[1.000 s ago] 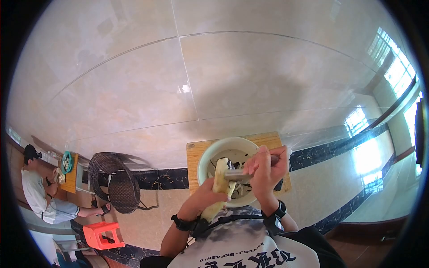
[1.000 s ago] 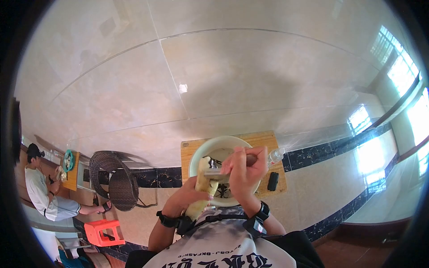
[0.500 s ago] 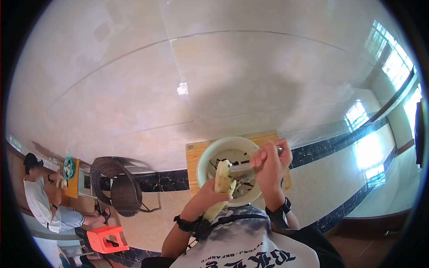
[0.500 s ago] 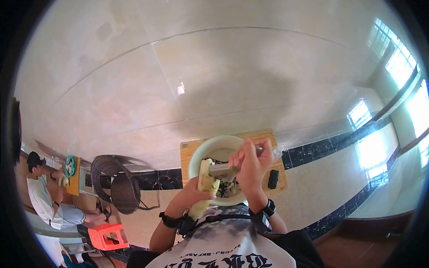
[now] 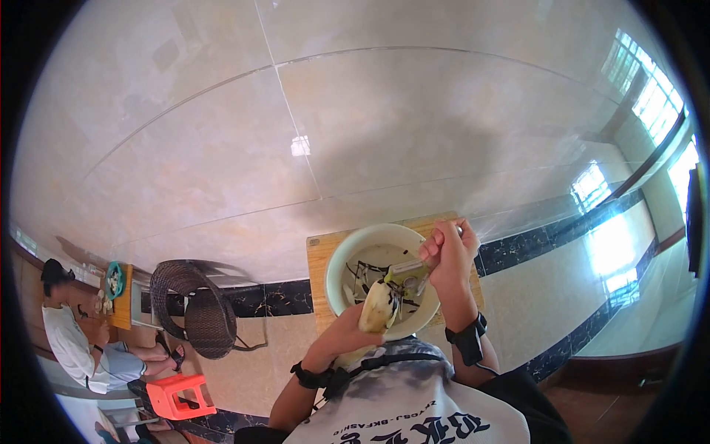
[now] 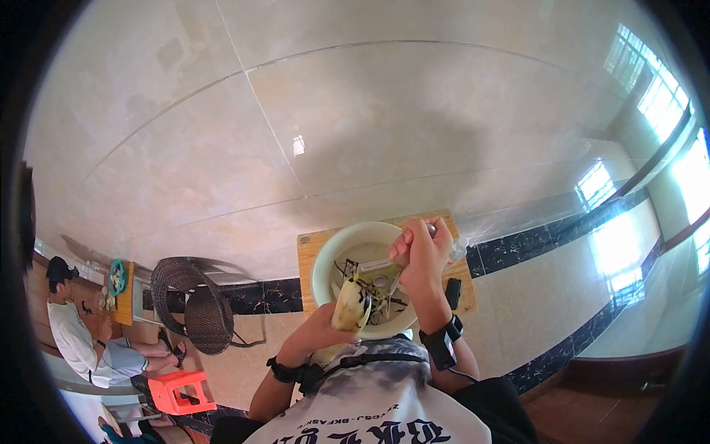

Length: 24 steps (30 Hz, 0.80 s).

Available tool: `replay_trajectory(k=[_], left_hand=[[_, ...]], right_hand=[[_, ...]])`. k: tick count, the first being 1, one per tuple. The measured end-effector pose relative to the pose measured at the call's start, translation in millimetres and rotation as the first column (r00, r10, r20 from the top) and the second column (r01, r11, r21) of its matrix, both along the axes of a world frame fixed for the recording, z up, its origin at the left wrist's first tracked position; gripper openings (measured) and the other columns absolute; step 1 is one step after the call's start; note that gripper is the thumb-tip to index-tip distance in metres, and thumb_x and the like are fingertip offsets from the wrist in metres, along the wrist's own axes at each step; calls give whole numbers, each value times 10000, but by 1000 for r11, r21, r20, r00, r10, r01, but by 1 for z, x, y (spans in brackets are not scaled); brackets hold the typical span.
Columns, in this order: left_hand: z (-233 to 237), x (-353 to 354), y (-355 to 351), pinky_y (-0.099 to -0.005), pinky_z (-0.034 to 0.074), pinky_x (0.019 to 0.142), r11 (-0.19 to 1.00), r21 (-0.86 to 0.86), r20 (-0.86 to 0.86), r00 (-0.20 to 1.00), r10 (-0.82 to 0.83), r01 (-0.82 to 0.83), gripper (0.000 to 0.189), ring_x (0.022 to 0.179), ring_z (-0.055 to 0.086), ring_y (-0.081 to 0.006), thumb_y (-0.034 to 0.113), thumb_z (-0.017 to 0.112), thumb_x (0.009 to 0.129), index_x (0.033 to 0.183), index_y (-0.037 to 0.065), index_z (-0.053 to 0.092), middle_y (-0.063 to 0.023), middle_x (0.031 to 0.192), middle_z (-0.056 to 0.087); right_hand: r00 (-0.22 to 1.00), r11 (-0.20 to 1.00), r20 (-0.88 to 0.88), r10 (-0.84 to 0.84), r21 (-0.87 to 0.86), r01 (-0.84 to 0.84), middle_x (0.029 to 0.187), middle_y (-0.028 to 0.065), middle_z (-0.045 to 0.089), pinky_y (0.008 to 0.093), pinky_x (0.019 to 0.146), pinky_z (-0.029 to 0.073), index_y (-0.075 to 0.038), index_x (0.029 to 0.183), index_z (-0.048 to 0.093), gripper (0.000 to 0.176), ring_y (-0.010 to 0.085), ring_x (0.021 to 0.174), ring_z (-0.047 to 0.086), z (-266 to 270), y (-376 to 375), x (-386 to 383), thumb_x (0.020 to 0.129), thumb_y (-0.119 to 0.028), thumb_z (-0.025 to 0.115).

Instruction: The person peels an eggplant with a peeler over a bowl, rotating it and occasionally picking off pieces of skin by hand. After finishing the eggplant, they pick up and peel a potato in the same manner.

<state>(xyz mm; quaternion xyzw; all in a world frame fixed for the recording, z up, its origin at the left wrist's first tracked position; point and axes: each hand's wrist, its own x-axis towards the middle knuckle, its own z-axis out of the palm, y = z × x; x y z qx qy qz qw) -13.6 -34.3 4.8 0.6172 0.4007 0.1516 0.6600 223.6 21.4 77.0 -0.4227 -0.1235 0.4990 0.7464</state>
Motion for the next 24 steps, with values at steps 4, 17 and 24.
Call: replay_trajectory(k=[4, 17, 24], left_hand=[[-3, 3, -3, -354, 532, 975, 992, 28, 27, 992, 123, -123, 615, 1085, 665, -199, 111, 869, 720, 1274, 0, 626, -106, 1136, 717], [21, -14, 5, -323, 536, 970, 966, -158, 319, 915, 245, -204, 662, 1084, 662, -146, 69, 908, 674, 1278, 35, 641, -62, 1221, 701], [17, -11, 3, -341, 533, 986, 981, -108, 292, 938, 189, -164, 698, 1079, 661, -154, 83, 929, 654, 1282, 37, 628, -51, 1193, 706]], right_hand=[[998, 1000, -55, -1, -13, 0, 700, 44, 510, 360, 475, 460, -82, 893, 435, 214, 161, 534, 504, -7, 0, 4, 961, -22, 628], [999, 999, -5, 43, 29, -42, 719, 51, 547, 360, 517, 505, -85, 925, 447, 268, 174, 580, 556, -37, -10, -13, 1034, -171, 676], [977, 991, 198, 82, 89, -101, 732, 63, 569, 359, 554, 533, -58, 971, 465, 239, 179, 602, 588, -29, -16, -27, 1063, -200, 634]])
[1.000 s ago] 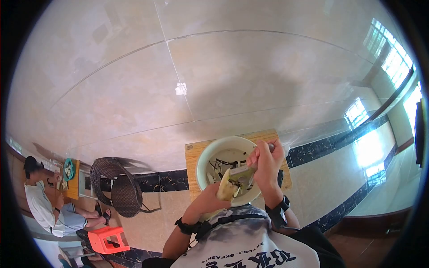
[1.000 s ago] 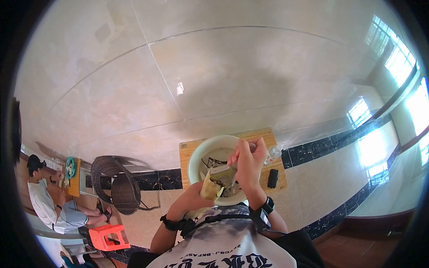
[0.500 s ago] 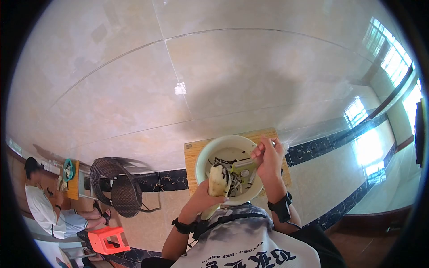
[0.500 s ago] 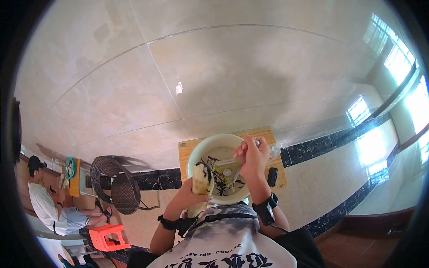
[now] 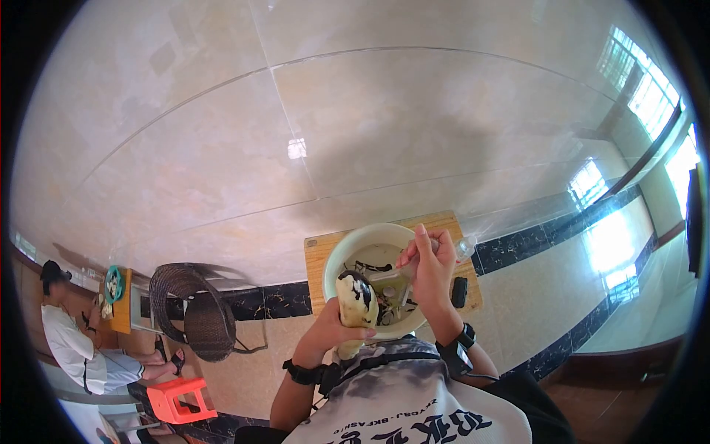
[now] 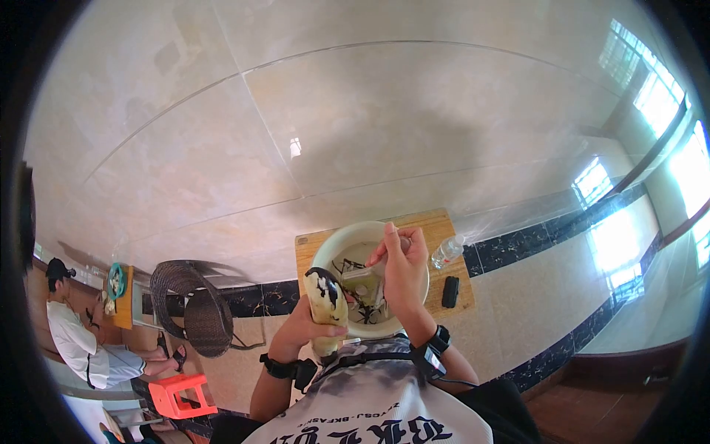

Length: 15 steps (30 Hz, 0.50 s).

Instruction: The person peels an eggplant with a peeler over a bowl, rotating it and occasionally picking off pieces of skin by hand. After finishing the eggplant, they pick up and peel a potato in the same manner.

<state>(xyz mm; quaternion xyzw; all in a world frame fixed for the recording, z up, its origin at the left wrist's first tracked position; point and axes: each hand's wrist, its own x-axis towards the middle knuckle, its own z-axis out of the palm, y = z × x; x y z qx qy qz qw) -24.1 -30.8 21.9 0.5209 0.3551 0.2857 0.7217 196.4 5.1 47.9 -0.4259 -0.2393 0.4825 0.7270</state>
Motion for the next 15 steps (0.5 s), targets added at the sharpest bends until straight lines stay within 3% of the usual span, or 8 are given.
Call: replay_trajectory(k=[15], left_hand=[[-5, 1, -5, -361, 521, 1028, 994, -1, 57, 993, 105, -105, 666, 1132, 666, -188, 18, 897, 653, 1270, 23, 647, -85, 1247, 713]], right_hand=[[1000, 996, -27, 8, 85, -6, 777, 64, 568, 343, 610, 536, -54, 1010, 471, 199, 183, 641, 599, 5, -8, 2, 1077, -186, 605]])
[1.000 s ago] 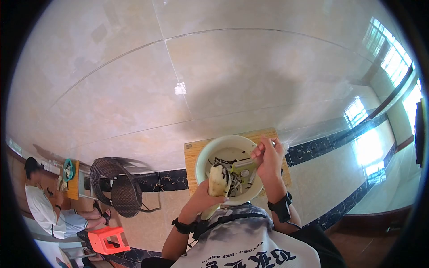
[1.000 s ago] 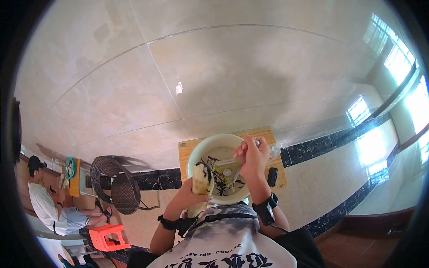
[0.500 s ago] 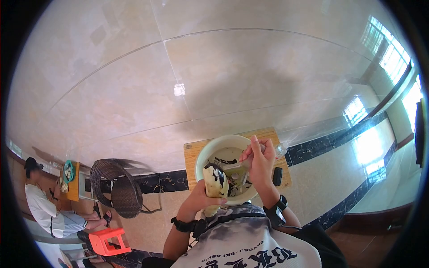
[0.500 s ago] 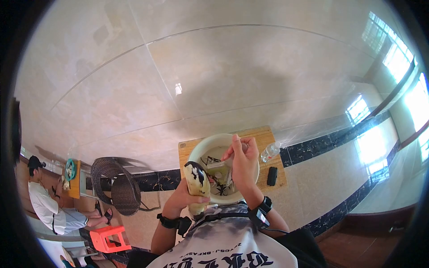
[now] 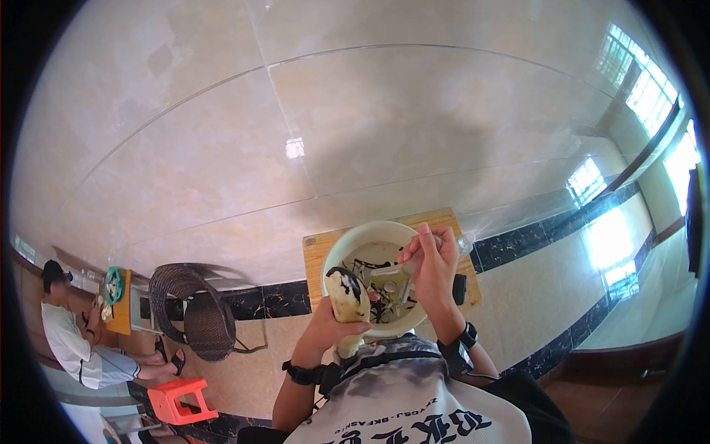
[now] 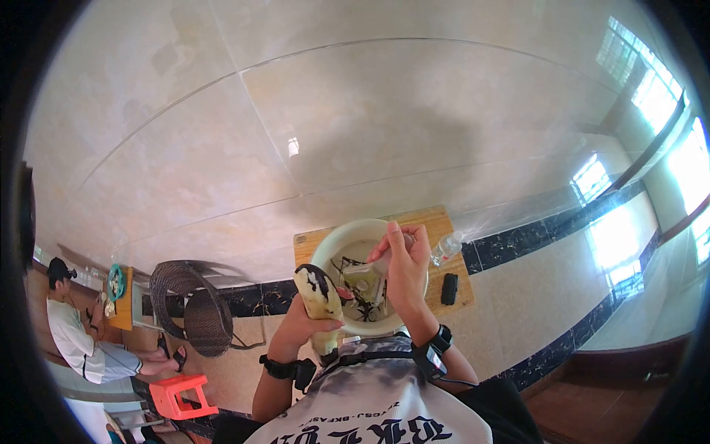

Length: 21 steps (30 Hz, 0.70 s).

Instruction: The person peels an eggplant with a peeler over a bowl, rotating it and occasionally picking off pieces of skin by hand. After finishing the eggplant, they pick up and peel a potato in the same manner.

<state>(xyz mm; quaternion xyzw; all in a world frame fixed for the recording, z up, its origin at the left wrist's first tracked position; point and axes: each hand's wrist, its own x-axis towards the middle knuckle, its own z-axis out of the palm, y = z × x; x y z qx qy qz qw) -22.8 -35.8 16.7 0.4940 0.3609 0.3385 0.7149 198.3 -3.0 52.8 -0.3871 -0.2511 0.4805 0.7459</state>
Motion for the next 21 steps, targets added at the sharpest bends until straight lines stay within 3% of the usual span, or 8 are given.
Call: replay_trajectory(k=[11, 14, 21], left_hand=[[-1, -2, -3, -332, 559, 943, 997, -68, -6, 999, -40, 40, 686, 1052, 678, -158, 6, 892, 633, 1267, 35, 632, -75, 1224, 710], [-7, -4, -1, -338, 559, 946, 999, -32, -18, 999, -44, 43, 688, 1049, 675, -160, 5, 898, 640, 1271, 37, 625, -74, 1216, 713], [-1, -1, -3, -344, 559, 947, 999, -47, -17, 1000, -10, 9, 665, 1064, 670, -167, 4, 906, 655, 1259, 35, 627, -80, 1217, 712]], right_hand=[[992, 999, -127, 22, -43, -28, 765, 71, 563, 337, 588, 537, -55, 1012, 466, 206, 188, 623, 597, -10, -4, 3, 1064, -175, 626], [990, 998, -139, 31, -58, -39, 773, 65, 562, 365, 613, 530, -66, 994, 466, 207, 193, 642, 584, -10, -5, 4, 1062, -177, 628], [996, 999, -95, 6, -52, -11, 764, 74, 564, 346, 593, 539, -49, 1026, 463, 199, 193, 626, 601, -12, -7, 0, 1069, -172, 613]])
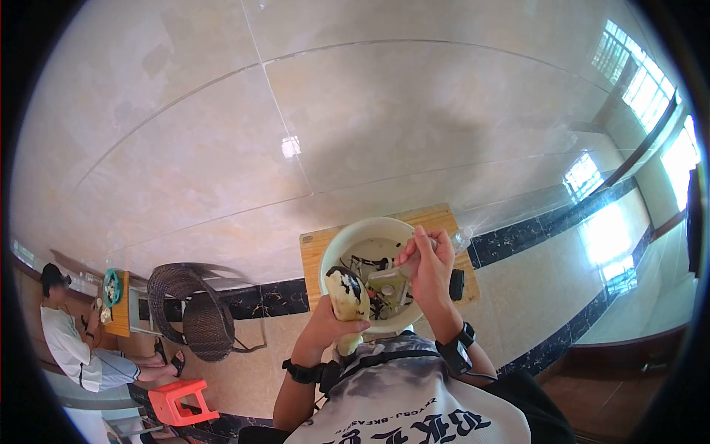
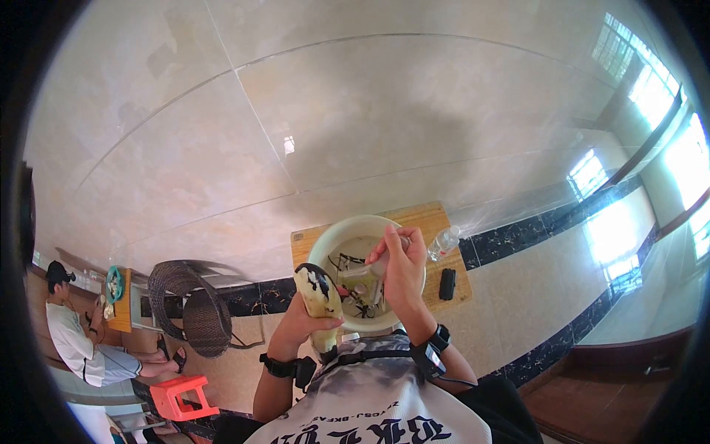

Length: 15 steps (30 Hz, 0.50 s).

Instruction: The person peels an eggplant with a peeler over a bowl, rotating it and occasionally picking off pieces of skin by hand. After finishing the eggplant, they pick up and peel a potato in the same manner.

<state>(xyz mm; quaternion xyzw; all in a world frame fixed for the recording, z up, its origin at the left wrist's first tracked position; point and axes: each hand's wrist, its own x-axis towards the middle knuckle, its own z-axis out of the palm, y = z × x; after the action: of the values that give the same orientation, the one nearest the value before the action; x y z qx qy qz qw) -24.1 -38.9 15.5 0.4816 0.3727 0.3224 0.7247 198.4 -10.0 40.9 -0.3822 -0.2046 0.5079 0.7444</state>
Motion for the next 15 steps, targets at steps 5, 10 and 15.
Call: replay_trajectory(k=[5, 10, 15], left_hand=[[-9, -4, 2, -355, 557, 961, 1000, 6, -1, 1000, -2, 2, 681, 1079, 672, -181, -20, 890, 655, 1277, 31, 619, -91, 1221, 711], [1, 4, 0, -356, 553, 972, 1000, 9, 72, 997, 29, -29, 643, 1093, 671, -187, -12, 881, 668, 1263, 27, 640, -88, 1214, 711], [-4, 8, 2, -361, 542, 986, 998, 39, -23, 999, -39, 40, 654, 1105, 663, -180, 7, 895, 665, 1270, 22, 648, -72, 1202, 718]], right_hand=[[999, 999, 3, -34, 13, 34, 756, 73, 563, 342, 594, 538, -45, 1024, 460, 202, 192, 616, 598, -4, 1, 0, 1070, -171, 611], [996, 995, 38, -81, 58, 79, 759, 70, 565, 338, 603, 539, -47, 1018, 456, 207, 190, 624, 604, -5, 5, 2, 1075, -176, 607], [998, 996, 35, -59, 68, 56, 770, 70, 569, 333, 616, 540, -48, 1018, 450, 208, 188, 636, 609, -5, 7, -2, 1080, -179, 599]])
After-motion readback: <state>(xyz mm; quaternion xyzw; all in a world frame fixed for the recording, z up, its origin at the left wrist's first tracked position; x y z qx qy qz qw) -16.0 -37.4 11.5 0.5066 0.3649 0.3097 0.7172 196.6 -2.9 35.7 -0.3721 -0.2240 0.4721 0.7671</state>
